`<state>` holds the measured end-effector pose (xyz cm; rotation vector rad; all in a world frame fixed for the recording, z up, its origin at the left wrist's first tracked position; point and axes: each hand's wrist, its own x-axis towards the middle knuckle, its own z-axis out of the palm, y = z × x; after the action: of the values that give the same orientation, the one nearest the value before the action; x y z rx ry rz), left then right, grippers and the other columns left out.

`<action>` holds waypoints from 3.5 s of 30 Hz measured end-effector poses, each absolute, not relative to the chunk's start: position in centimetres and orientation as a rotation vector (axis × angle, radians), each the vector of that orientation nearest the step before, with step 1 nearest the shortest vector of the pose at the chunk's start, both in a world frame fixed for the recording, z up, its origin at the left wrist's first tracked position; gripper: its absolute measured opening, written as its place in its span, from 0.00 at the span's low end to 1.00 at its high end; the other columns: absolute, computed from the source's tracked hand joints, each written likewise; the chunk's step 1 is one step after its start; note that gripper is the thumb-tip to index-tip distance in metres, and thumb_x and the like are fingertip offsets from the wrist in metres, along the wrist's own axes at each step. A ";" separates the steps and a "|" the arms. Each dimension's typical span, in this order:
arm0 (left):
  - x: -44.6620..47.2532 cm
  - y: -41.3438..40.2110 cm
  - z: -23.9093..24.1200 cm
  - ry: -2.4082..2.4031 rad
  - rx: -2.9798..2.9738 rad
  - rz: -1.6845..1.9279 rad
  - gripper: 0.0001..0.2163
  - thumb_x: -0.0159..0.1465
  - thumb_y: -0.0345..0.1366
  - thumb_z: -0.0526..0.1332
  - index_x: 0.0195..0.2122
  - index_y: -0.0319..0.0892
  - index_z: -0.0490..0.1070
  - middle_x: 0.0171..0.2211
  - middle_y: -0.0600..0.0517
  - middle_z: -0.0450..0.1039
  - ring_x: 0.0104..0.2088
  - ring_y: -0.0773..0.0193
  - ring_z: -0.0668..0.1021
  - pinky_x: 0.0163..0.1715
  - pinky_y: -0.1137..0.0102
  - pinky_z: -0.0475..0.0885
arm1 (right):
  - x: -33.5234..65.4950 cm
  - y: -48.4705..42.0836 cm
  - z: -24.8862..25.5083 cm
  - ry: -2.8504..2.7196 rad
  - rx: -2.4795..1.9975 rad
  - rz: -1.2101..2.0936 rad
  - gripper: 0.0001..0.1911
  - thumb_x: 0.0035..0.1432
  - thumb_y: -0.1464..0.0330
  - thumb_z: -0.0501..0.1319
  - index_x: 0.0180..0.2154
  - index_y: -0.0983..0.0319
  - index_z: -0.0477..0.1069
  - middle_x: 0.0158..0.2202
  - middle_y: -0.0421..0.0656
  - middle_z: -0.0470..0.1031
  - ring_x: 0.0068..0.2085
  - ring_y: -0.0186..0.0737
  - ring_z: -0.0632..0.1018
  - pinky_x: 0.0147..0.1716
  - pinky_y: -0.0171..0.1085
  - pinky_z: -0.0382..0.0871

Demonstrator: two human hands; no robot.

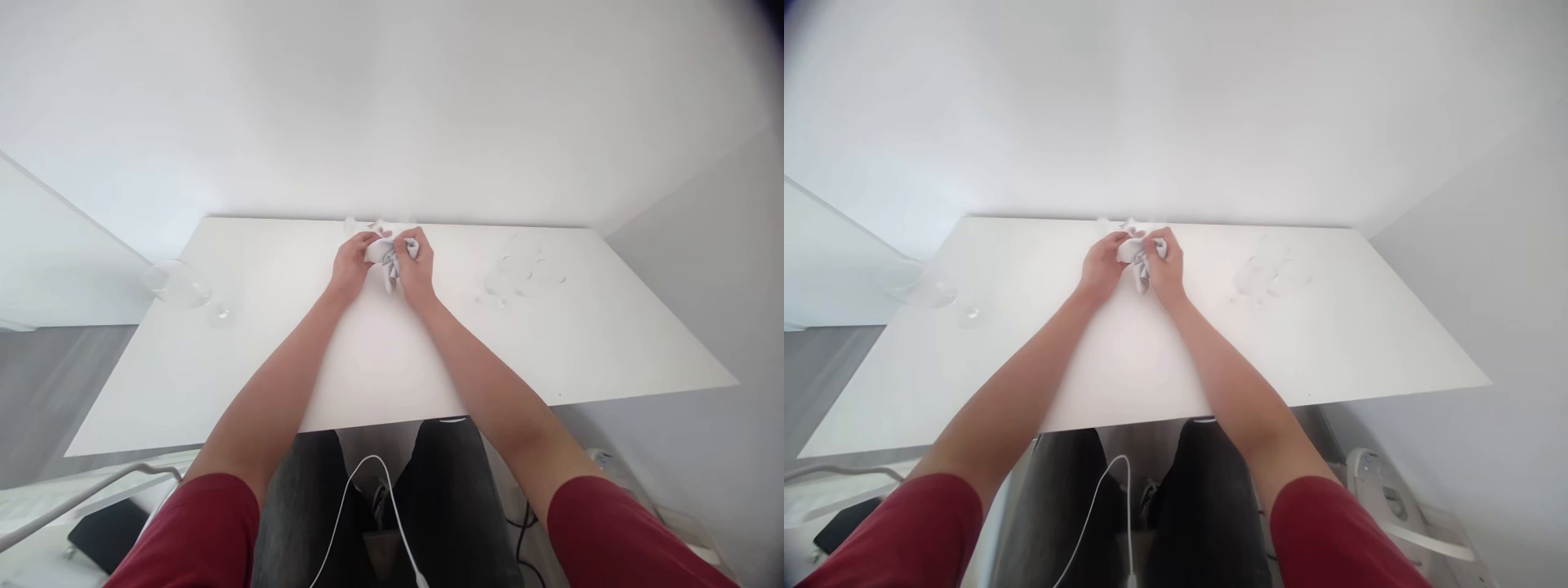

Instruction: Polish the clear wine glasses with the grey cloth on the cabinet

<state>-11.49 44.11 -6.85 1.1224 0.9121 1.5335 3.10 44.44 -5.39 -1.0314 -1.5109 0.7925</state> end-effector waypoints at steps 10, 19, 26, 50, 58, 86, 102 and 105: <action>-11.7 44.1 -6.8 0.853 1.006 1.631 0.19 0.71 0.59 0.56 0.49 0.48 0.66 0.59 0.46 0.76 0.60 0.53 0.79 0.55 0.59 0.76 | 2.7 44.7 -6.4 -1.493 -0.896 0.790 0.19 0.67 0.49 0.58 0.38 0.57 0.74 0.36 0.39 0.75 0.39 0.38 0.75 0.43 0.36 0.72; -12.0 43.7 -6.4 1.003 1.017 1.667 0.22 0.67 0.63 0.58 0.54 0.59 0.62 0.54 0.50 0.74 0.57 0.56 0.80 0.49 0.62 0.77 | 2.2 45.7 -7.2 -1.309 -0.882 1.127 0.29 0.68 0.39 0.46 0.43 0.55 0.69 0.27 0.36 0.69 0.24 0.35 0.71 0.27 0.34 0.69; -12.0 44.1 -6.8 0.892 0.938 1.676 0.20 0.68 0.59 0.60 0.53 0.55 0.63 0.50 0.50 0.75 0.53 0.57 0.82 0.48 0.63 0.77 | 2.8 46.2 -7.6 -1.452 -1.060 0.747 0.19 0.73 0.55 0.49 0.59 0.55 0.61 0.48 0.45 0.73 0.46 0.42 0.78 0.44 0.42 0.75; -12.0 44.0 -6.9 0.983 0.843 1.864 0.19 0.66 0.59 0.63 0.51 0.56 0.68 0.53 0.50 0.77 0.53 0.53 0.82 0.40 0.67 0.79 | 3.2 48.1 -8.7 -0.866 -0.700 1.212 0.19 0.54 0.55 0.72 0.42 0.54 0.71 0.42 0.39 0.76 0.50 0.43 0.80 0.51 0.43 0.79; -11.7 43.6 -6.6 1.002 0.905 1.847 0.20 0.65 0.60 0.64 0.51 0.56 0.69 0.51 0.49 0.77 0.50 0.53 0.83 0.37 0.68 0.80 | 3.1 48.3 -9.0 -0.811 -0.726 1.316 0.27 0.58 0.42 0.65 0.44 0.56 0.71 0.49 0.46 0.78 0.58 0.49 0.78 0.51 0.50 0.79; -10.8 42.5 -5.1 0.766 1.163 1.696 0.21 0.63 0.56 0.68 0.50 0.51 0.73 0.55 0.49 0.76 0.67 0.47 0.71 0.58 0.57 0.74 | 3.1 43.9 -4.8 -1.216 -0.522 1.542 0.43 0.53 0.54 0.73 0.67 0.42 0.60 0.62 0.36 0.74 0.68 0.49 0.69 0.64 0.61 0.69; -11.6 43.6 -6.1 0.794 1.036 1.680 0.22 0.60 0.51 0.73 0.54 0.51 0.77 0.59 0.46 0.76 0.68 0.44 0.70 0.61 0.52 0.72 | 2.7 44.5 -6.0 -1.200 -0.446 1.517 0.27 0.63 0.54 0.66 0.62 0.45 0.65 0.62 0.36 0.73 0.62 0.45 0.74 0.63 0.56 0.72; -11.4 43.6 -6.2 0.842 1.015 1.657 0.20 0.62 0.51 0.71 0.52 0.49 0.78 0.59 0.45 0.77 0.67 0.45 0.72 0.60 0.53 0.74 | 2.7 44.5 -5.9 -1.298 -0.509 1.365 0.27 0.63 0.59 0.67 0.62 0.46 0.66 0.61 0.35 0.73 0.63 0.42 0.73 0.67 0.51 0.66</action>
<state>-11.45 43.56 -6.21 1.0148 0.8423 1.6573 2.69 44.50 -5.91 -0.5094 -1.2978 1.3648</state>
